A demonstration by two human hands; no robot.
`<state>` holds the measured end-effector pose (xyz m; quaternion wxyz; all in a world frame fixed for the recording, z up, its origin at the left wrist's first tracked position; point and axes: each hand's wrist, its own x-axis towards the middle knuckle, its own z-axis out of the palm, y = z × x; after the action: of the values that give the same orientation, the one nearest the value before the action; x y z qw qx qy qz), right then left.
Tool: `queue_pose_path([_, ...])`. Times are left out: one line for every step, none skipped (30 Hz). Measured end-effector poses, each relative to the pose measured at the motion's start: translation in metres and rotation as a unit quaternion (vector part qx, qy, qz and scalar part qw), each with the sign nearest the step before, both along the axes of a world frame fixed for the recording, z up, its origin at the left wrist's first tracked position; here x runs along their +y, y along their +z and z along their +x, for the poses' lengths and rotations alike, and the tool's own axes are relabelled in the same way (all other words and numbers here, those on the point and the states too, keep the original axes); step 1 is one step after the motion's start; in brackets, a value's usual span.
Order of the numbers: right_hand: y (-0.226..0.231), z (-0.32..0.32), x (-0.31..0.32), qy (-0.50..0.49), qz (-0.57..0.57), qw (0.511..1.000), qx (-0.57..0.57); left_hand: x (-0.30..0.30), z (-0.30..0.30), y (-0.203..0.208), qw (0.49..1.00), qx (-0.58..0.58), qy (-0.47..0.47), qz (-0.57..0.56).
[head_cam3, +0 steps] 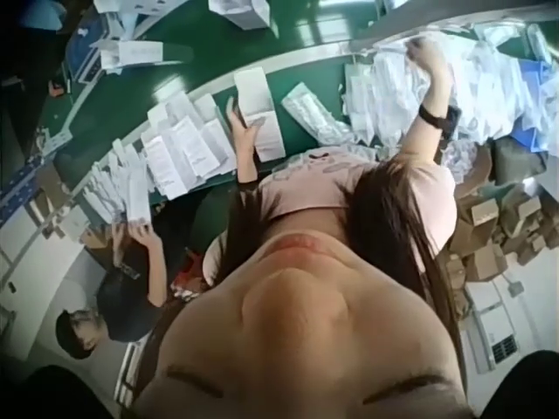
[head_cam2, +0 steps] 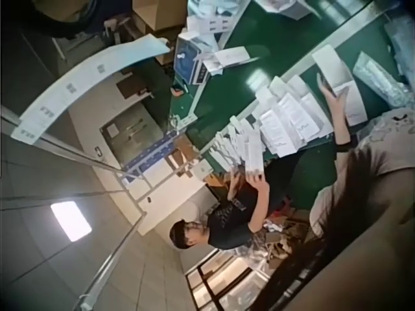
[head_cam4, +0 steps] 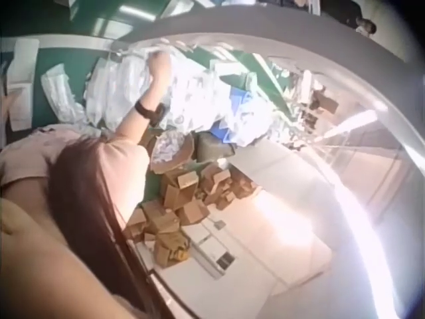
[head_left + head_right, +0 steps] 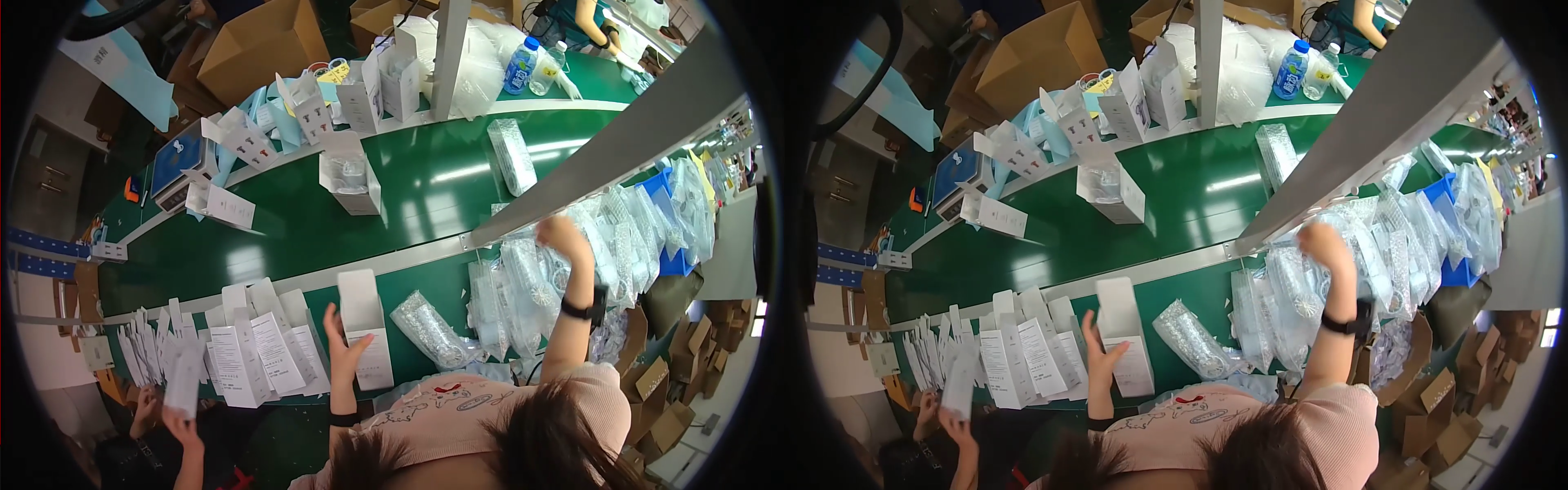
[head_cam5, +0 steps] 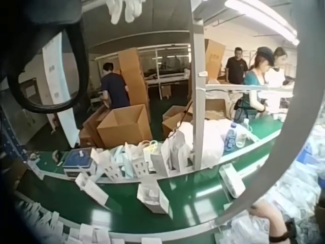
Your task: The person packages items by hand, picking up a white box, inserting a small white component and a bubble-wrapped device inside, and then setting the box aside. They repeat this process multiple times on the green assembly line.
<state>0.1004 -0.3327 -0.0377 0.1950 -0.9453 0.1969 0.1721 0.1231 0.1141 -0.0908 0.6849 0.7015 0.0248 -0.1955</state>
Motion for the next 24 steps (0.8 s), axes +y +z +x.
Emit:
queue_pose_path([-0.050, -0.003, -0.056, -0.065, -0.085, 0.962, -0.252, -0.010, 0.009, 0.013, 0.998, -0.042, 0.016, -0.035])
queue_pose_path([-0.089, 0.002, -0.126, 0.065, -0.206, 0.937, -0.273, -0.017, 0.018, 0.021, 0.998, -0.040, 0.005, -0.043])
queue_pose_path([-0.080, 0.050, -0.105, -0.041, -0.189, 0.939, -0.285, -0.015, 0.023, 0.023, 0.990, -0.131, -0.010, 0.057])
queue_pose_path([-0.068, 0.094, -0.080, -0.148, -0.170, 0.930, -0.289, -0.014, 0.027, 0.025, 0.963, -0.216, -0.028, 0.158])
queue_pose_path([-0.076, 0.122, -0.092, -0.158, -0.154, 0.944, -0.246, -0.018, 0.032, 0.027, 0.921, -0.301, -0.059, 0.241])
queue_pose_path([-0.095, 0.140, -0.100, -0.167, -0.134, 0.956, -0.203, -0.023, 0.035, 0.028, 0.920, -0.302, -0.057, 0.242])
queue_pose_path([-0.117, 0.158, -0.090, -0.149, -0.122, 0.959, -0.206, -0.023, 0.034, 0.027, 0.919, -0.300, -0.058, 0.250])
queue_pose_path([-0.128, 0.159, -0.093, -0.128, -0.096, 0.970, -0.181, -0.028, 0.036, 0.027, 0.918, -0.303, -0.074, 0.243])
queue_pose_path([-0.138, 0.156, -0.099, -0.110, -0.070, 0.979, -0.155, -0.033, 0.037, 0.026, 0.918, -0.307, -0.093, 0.235])
queue_pose_path([-0.140, 0.159, -0.094, -0.085, -0.040, 0.987, -0.130, -0.034, 0.037, 0.026, 0.917, -0.307, -0.089, 0.238])
queue_pose_path([-0.140, 0.156, -0.093, -0.083, -0.039, 0.987, -0.130, -0.037, 0.035, 0.026, 0.928, -0.294, -0.067, 0.220])
queue_pose_path([-0.139, 0.148, -0.093, -0.103, -0.067, 0.972, -0.202, -0.040, 0.032, 0.024, 0.937, -0.280, -0.048, 0.201])
queue_pose_path([-0.132, 0.140, -0.091, -0.118, -0.094, 0.951, -0.271, -0.041, 0.028, 0.022, 0.947, -0.264, -0.026, 0.181])
queue_pose_path([-0.123, 0.127, -0.087, -0.131, -0.121, 0.925, -0.336, -0.041, 0.024, 0.018, 0.949, -0.257, -0.023, 0.182])
queue_pose_path([-0.081, 0.120, -0.059, -0.158, -0.037, 0.914, -0.373, -0.036, 0.016, 0.012, 0.960, -0.219, 0.005, 0.173])
queue_pose_path([-0.038, 0.109, -0.030, -0.186, 0.048, 0.896, -0.400, -0.031, 0.008, 0.005, 0.969, -0.180, 0.034, 0.164])
queue_pose_path([-0.019, 0.071, -0.037, -0.193, 0.037, 0.897, -0.395, -0.034, 0.005, 0.005, 0.979, -0.148, 0.031, 0.137])
queue_pose_path([-0.013, 0.037, -0.051, -0.220, 0.178, 0.843, -0.457, -0.038, 0.003, 0.008, 0.980, -0.142, 0.028, 0.139])
queue_pose_path([-0.008, 0.007, -0.064, -0.241, 0.313, 0.765, -0.508, -0.044, 0.004, 0.009, 0.967, -0.220, 0.029, 0.127])
queue_pose_path([0.006, -0.014, -0.055, -0.255, 0.443, 0.668, -0.541, -0.047, 0.003, 0.008, 0.948, -0.294, 0.034, 0.117])
queue_pose_path([0.014, -0.037, -0.037, -0.257, 0.584, 0.596, -0.488, -0.044, 0.000, 0.007, 0.950, -0.286, 0.038, 0.123])
queue_pose_path([0.033, -0.053, 0.000, -0.257, 0.704, 0.506, -0.427, -0.043, -0.001, 0.005, 0.949, -0.293, 0.036, 0.108])
queue_pose_path([0.049, -0.060, 0.039, -0.205, 0.687, 0.534, -0.448, -0.045, -0.001, 0.004, 0.948, -0.302, 0.032, 0.090])
queue_pose_path([0.057, -0.058, 0.077, -0.150, 0.671, 0.559, -0.464, -0.045, -0.004, 0.004, 0.947, -0.312, 0.032, 0.075])
